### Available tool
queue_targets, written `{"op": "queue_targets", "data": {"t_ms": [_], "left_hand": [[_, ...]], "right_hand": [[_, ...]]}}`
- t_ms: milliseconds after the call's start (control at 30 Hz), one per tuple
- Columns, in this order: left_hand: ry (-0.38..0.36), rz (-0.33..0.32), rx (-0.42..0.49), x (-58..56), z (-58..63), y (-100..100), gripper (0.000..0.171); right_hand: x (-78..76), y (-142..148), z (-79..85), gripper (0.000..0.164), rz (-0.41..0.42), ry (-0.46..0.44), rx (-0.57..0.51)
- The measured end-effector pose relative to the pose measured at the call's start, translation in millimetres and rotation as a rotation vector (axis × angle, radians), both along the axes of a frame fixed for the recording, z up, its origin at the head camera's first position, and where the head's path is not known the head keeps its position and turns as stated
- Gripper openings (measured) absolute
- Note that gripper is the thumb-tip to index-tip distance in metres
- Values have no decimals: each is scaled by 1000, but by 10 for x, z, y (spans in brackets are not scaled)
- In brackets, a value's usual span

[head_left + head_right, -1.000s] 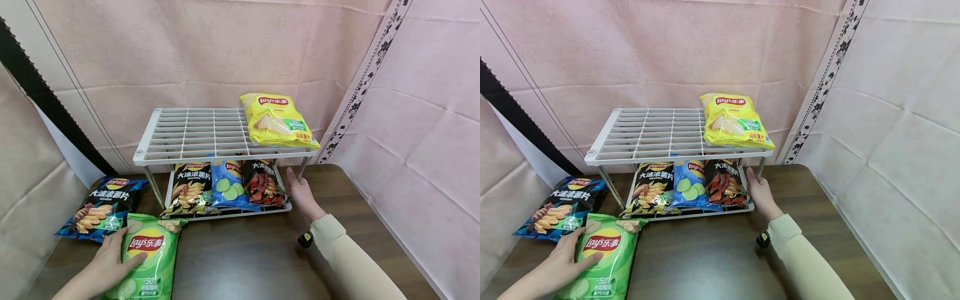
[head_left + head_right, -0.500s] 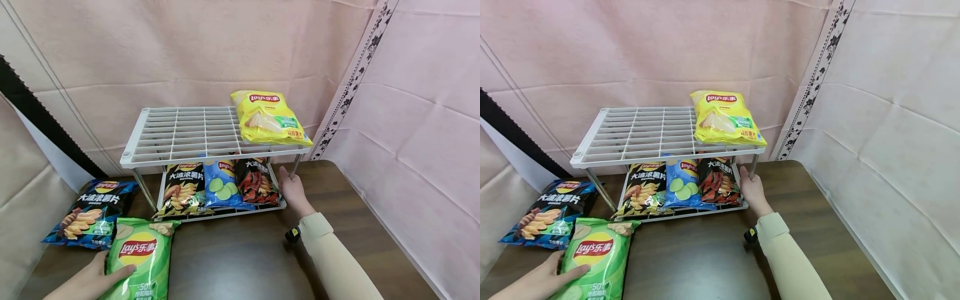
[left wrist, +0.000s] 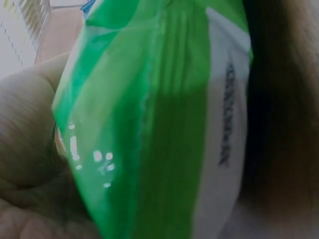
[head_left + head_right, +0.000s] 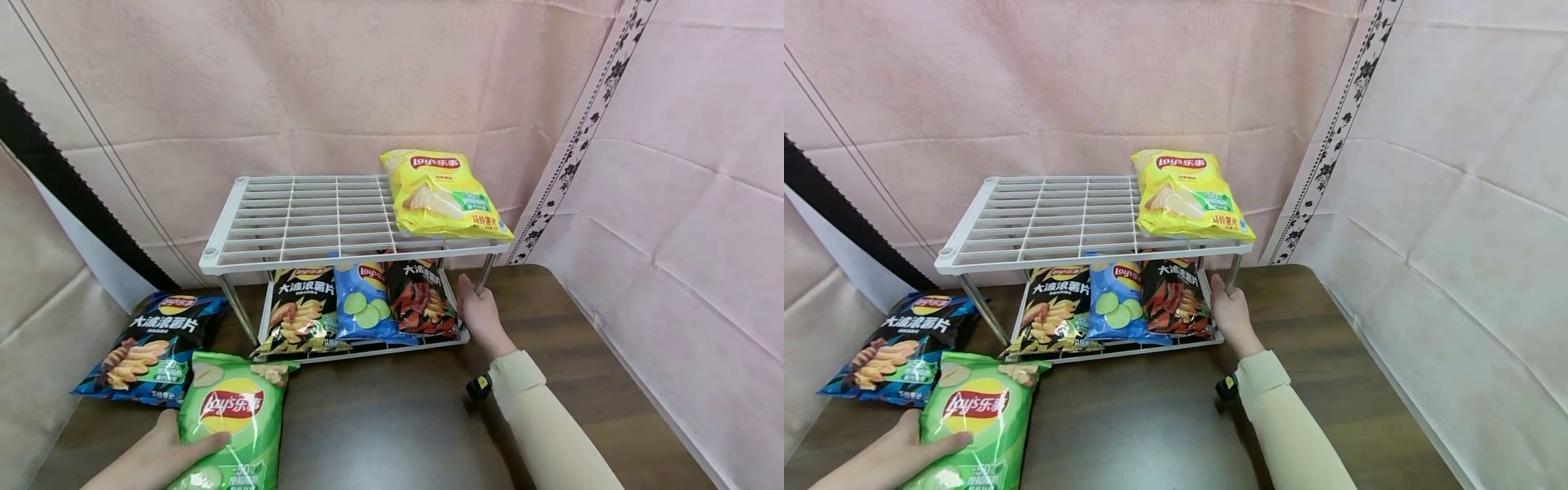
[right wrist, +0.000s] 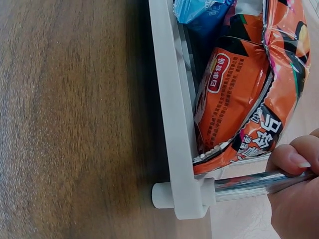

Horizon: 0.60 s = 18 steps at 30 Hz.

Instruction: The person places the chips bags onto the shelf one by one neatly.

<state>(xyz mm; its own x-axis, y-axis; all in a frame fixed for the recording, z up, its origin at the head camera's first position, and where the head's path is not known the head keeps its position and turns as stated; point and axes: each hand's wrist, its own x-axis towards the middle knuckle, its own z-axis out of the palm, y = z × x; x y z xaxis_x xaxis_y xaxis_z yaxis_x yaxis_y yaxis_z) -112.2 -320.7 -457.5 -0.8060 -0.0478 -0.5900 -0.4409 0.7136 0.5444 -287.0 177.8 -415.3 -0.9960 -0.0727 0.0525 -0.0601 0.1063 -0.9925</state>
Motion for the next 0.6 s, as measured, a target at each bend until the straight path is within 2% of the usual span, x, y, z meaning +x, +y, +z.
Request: {"op": "queue_targets", "data": {"t_ms": [100, 167, 333, 467, 600], "left_hand": [[4, -8, -64, -11, 12, 35, 118], [26, -11, -76, -14, 20, 61, 121], [90, -23, -46, -30, 50, 101, 120], [125, -21, -36, -41, 67, 127, 119], [151, -10, -9, -45, 70, 128, 116]], "right_hand": [[-2, -4, 2, 62, -1, -2, -12], [-5, -8, 0, 63, -2, -5, -15], [-105, 17, -121, 65, -15, -8, -18], [-74, 5, -89, 64, -28, -5, -7], [9, -21, 17, 62, -23, -10, -12]]}}
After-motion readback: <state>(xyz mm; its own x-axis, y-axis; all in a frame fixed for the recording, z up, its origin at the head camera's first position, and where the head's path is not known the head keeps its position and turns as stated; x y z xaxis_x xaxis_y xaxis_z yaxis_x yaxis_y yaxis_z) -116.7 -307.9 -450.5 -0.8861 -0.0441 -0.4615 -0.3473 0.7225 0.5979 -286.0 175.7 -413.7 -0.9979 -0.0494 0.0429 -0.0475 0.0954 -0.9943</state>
